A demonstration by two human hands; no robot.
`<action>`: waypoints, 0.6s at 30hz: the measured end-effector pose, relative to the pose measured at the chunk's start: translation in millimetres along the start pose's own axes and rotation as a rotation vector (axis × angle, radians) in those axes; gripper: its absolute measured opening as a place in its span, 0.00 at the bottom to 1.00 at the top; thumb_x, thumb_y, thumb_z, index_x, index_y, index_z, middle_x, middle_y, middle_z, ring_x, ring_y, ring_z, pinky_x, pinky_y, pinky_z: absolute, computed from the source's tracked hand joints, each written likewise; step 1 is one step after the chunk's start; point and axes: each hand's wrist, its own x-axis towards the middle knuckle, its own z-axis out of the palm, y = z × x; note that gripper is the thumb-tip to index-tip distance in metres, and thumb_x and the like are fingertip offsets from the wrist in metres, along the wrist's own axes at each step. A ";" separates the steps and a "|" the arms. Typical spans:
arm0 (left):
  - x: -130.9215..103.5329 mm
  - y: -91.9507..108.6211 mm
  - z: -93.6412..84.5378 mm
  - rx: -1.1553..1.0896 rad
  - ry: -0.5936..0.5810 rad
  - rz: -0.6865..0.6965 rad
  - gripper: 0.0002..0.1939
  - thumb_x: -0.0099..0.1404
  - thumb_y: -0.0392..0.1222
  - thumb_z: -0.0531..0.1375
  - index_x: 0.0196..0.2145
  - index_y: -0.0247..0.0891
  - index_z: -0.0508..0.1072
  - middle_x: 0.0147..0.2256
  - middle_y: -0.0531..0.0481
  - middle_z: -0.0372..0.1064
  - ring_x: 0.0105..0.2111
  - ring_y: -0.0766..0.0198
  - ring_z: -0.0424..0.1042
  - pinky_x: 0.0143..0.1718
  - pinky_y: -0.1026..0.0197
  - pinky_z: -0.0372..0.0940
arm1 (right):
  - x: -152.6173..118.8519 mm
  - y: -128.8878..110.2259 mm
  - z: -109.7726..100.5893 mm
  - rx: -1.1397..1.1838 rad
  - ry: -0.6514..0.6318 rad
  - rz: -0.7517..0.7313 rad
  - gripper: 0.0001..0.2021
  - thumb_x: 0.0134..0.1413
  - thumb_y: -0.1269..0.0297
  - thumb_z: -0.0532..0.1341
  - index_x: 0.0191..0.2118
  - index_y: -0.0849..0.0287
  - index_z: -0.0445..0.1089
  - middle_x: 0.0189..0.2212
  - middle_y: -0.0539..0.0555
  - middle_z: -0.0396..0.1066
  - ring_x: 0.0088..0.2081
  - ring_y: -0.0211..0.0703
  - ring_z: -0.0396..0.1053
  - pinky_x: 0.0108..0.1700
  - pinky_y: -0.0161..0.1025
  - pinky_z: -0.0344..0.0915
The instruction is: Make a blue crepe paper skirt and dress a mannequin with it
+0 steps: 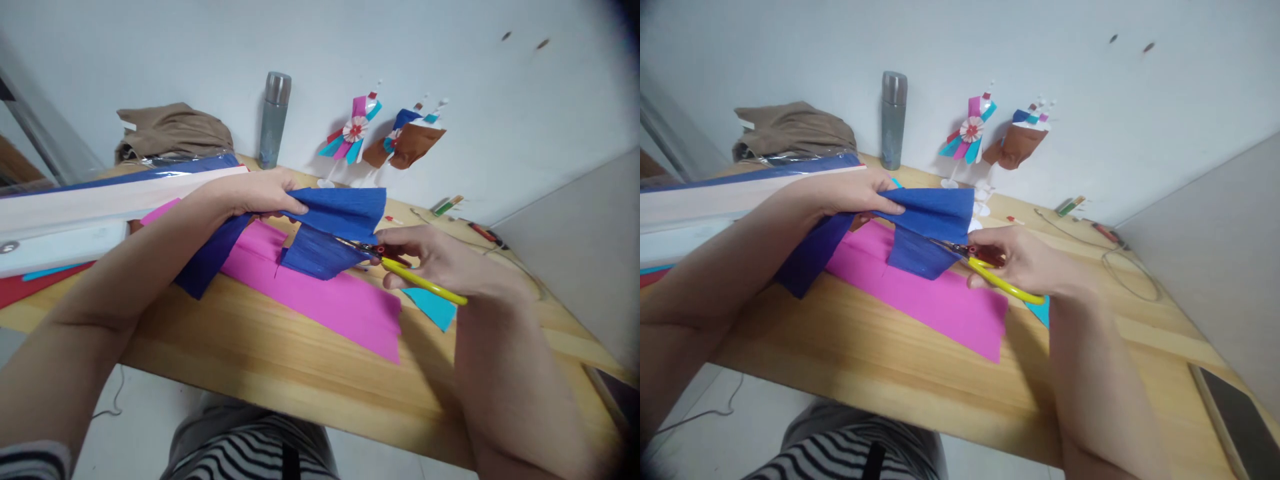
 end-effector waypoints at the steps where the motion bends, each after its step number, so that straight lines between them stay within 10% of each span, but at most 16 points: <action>1: 0.8 -1.4 0.3 0.000 -0.003 -0.003 0.12 0.62 0.38 0.59 0.21 0.35 0.65 0.15 0.59 0.52 0.17 0.74 0.52 0.25 0.66 0.47 | 0.3 -1.4 0.5 0.037 -0.003 0.028 0.28 0.45 0.40 0.70 0.41 0.63 0.78 0.31 0.54 0.72 0.29 0.39 0.62 0.30 0.36 0.60; 18: 4.9 -6.2 2.5 0.029 -0.011 -0.029 0.09 0.60 0.46 0.61 0.29 0.38 0.71 0.18 0.54 0.57 0.21 0.66 0.63 0.23 0.64 0.52 | 1.7 0.0 3.8 0.005 0.033 -0.084 0.30 0.48 0.39 0.68 0.44 0.63 0.81 0.28 0.55 0.73 0.27 0.38 0.61 0.28 0.35 0.58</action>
